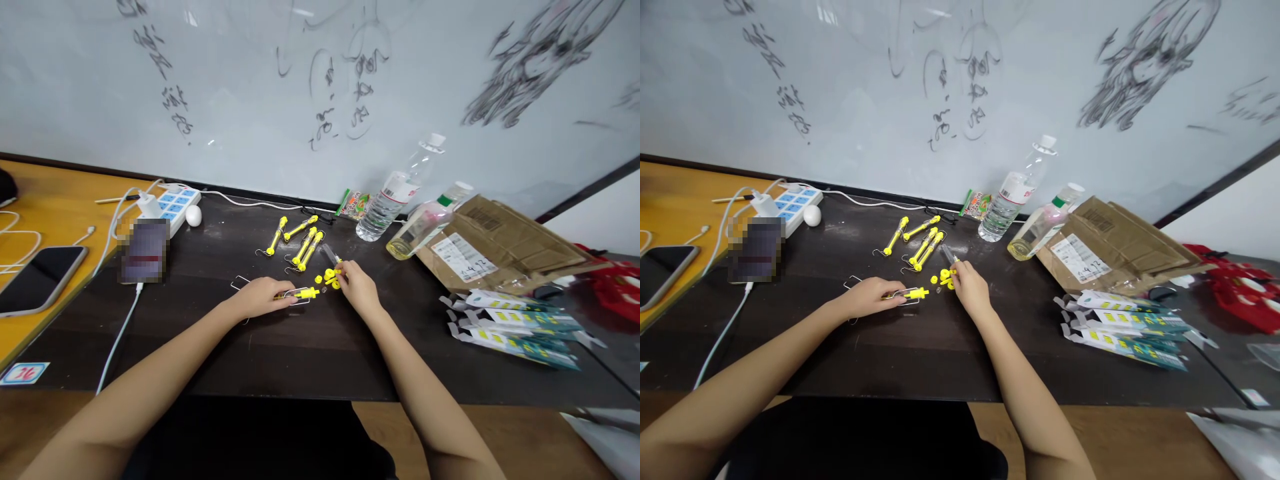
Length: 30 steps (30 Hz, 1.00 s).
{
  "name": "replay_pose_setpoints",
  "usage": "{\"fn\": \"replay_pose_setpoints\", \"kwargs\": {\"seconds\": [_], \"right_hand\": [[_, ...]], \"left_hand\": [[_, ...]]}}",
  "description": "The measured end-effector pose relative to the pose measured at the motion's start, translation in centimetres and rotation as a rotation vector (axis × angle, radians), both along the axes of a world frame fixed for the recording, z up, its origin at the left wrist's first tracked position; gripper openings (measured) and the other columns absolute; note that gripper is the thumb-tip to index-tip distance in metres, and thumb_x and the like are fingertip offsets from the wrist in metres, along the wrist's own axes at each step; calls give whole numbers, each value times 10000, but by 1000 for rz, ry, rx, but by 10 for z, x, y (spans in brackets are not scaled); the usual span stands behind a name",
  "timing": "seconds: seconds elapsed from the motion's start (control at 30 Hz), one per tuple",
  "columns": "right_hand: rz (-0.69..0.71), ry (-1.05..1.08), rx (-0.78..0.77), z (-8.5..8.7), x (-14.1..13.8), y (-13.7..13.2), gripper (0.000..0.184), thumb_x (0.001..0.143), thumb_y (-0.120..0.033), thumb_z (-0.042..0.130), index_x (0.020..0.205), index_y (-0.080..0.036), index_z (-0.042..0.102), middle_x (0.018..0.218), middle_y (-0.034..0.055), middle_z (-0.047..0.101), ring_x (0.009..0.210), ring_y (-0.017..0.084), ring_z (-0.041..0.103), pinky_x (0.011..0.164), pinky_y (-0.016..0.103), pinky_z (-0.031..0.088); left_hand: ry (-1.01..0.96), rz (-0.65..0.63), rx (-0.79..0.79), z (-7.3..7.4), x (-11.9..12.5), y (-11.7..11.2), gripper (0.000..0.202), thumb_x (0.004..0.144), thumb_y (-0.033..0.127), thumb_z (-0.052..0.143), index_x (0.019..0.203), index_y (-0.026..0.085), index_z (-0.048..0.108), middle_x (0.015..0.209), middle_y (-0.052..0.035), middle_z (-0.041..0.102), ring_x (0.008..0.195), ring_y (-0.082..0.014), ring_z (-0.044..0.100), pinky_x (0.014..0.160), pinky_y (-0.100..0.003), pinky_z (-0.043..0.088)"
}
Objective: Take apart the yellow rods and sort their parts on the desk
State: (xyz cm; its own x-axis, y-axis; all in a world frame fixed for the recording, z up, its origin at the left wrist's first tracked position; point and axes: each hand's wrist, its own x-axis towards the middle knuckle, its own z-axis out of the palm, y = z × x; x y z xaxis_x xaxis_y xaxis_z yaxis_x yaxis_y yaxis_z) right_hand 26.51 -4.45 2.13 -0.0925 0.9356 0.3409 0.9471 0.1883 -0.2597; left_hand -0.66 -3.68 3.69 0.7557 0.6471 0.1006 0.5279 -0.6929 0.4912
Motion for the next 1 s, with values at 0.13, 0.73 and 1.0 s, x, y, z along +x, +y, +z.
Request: {"fn": "replay_pose_setpoints", "kwargs": {"seconds": [0.13,0.73,1.0], "right_hand": [[33,-19,-27,-1,-1,3,193,853,-166,454,980,-213,592,953,54,589,807,173,578,597,241,383],[406,581,-233,5,-35,-23,306,927,-435,385,903,-208,588,683,2,538,656,156,518,645,270,392],[445,626,-316,2,-37,-24,259,908,-424,443,908,-192,559,665,-21,486,596,121,441,591,247,355]], "left_hand": [[-6,6,-2,0,0,0,346,907,477,408,921,201,615,636,10,570,566,-125,524,556,-208,294],[-64,-7,-61,7,-1,-3,303,855,198,385,1066,198,602,843,-26,663,739,-162,601,676,-232,392],[-84,-6,-59,5,0,-4,339,816,154,382,1052,203,621,844,-22,664,731,-154,592,679,-229,398]]}}
